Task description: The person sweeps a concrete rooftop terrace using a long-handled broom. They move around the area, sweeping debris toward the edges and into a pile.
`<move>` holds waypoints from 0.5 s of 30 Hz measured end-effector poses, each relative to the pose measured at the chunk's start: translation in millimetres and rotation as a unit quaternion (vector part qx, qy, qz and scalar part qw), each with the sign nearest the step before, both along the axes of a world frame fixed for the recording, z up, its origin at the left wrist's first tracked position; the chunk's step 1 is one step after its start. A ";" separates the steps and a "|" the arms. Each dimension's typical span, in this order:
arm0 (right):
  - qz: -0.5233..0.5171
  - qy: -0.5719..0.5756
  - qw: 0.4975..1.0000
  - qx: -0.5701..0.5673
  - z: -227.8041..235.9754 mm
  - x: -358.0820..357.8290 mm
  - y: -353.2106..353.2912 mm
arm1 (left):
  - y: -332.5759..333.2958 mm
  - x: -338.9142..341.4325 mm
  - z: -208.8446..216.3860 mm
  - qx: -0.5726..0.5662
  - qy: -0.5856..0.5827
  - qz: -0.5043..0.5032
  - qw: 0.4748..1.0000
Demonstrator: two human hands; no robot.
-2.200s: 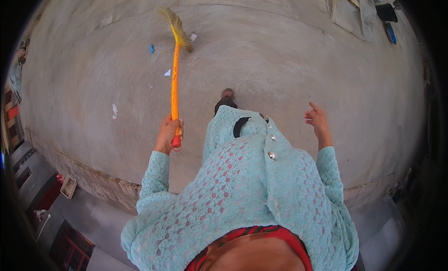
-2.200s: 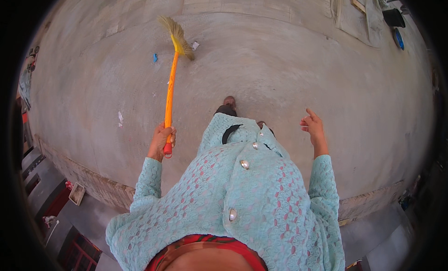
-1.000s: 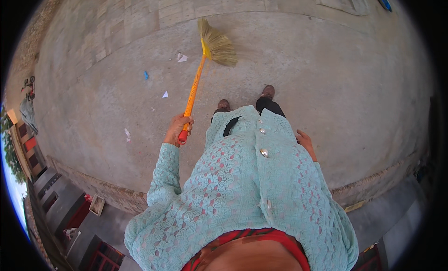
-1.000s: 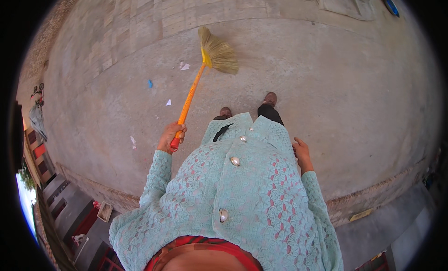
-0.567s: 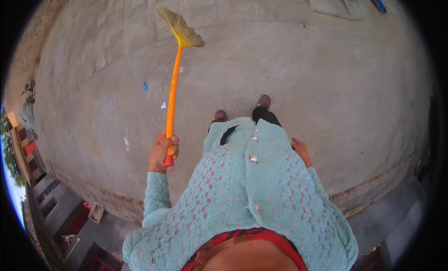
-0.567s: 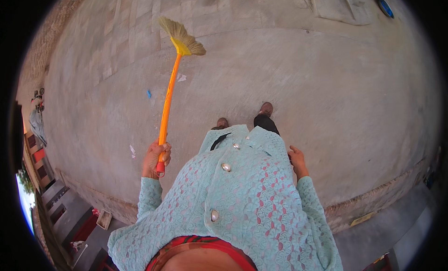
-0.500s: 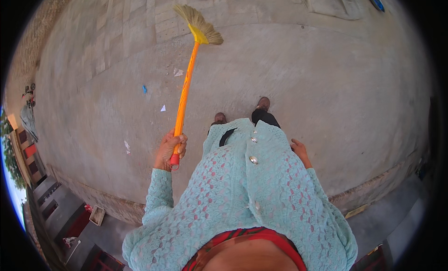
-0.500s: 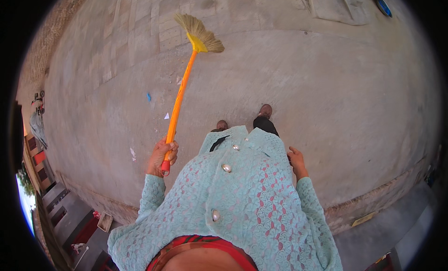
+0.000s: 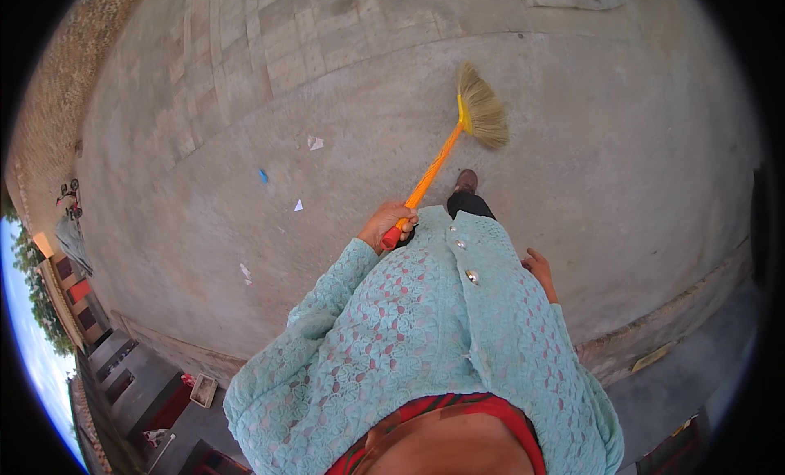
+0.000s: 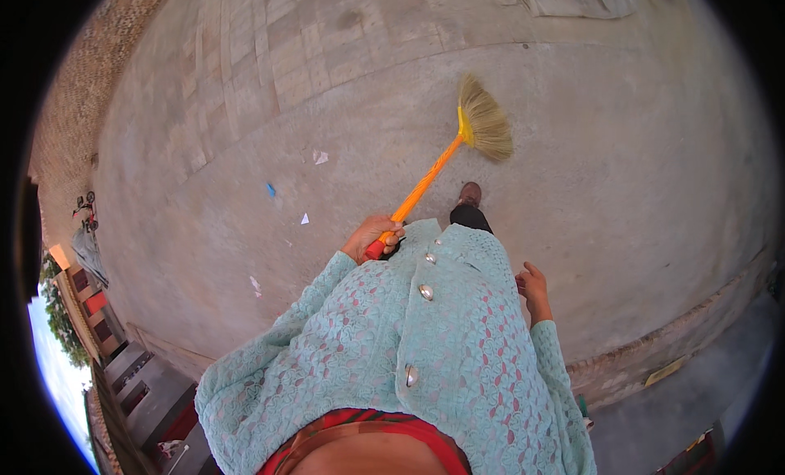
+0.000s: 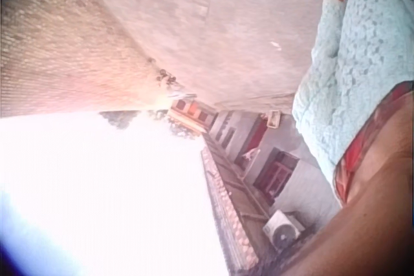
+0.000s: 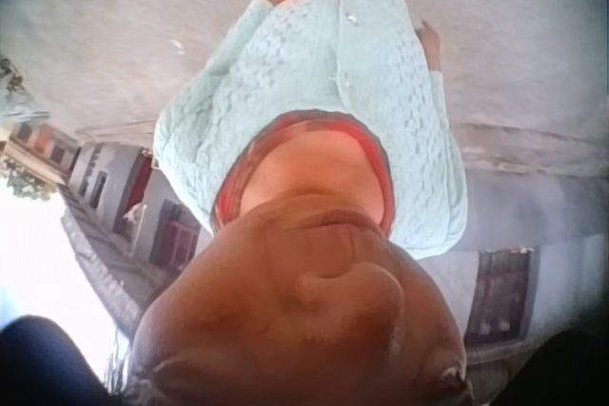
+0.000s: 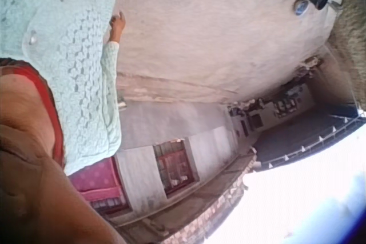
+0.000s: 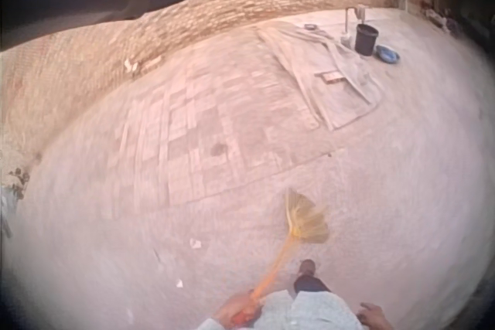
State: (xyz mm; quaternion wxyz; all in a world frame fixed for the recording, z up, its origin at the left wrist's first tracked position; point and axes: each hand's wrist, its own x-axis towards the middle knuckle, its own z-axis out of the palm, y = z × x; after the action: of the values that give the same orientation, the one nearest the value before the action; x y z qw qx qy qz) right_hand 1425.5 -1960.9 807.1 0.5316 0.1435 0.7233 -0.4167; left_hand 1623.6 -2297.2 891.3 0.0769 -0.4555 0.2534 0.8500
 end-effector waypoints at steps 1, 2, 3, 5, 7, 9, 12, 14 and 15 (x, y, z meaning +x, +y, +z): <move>-0.001 -0.002 1.000 0.003 2.7 -5.5 8.7 | 2.3 6.1 3.6 -0.007 -0.018 0.007 1.000; -0.003 -0.006 1.000 0.005 1.6 -8.4 14.7 | 1.1 10.4 12.7 -0.015 -0.038 0.013 0.999; -0.013 -0.012 1.000 0.003 -0.3 -11.9 20.8 | 0.1 12.8 23.6 -0.041 -0.058 0.016 0.997; -0.027 -0.023 0.999 -0.006 -10.6 -22.8 20.9 | -8.7 29.4 24.0 -0.063 -0.082 0.047 0.994; -0.042 -0.041 0.998 -0.005 -15.8 -36.3 19.0 | -15.2 39.8 30.2 -0.088 -0.112 0.074 0.987; -0.048 -0.053 0.997 -0.003 -17.0 -50.9 16.4 | -18.1 41.4 42.7 -0.117 -0.149 0.094 0.977; -0.034 -0.049 0.998 -0.011 -13.3 -82.5 -3.0 | -19.7 46.4 47.2 -0.182 -0.192 0.098 0.959; -0.018 -0.033 0.999 -0.012 -11.4 -108.9 -16.0 | -18.9 46.8 51.5 -0.216 -0.210 0.091 0.949; -0.009 -0.015 1.000 -0.009 -10.0 -119.8 -26.2 | -20.2 48.4 54.3 -0.233 -0.220 0.087 0.943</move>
State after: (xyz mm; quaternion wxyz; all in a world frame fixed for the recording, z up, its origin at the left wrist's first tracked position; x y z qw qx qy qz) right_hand 1305.7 -1987.1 797.0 0.5401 0.1514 0.7102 -0.4256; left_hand 1671.9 -2317.4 945.7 -0.0517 -0.6565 0.3806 0.6492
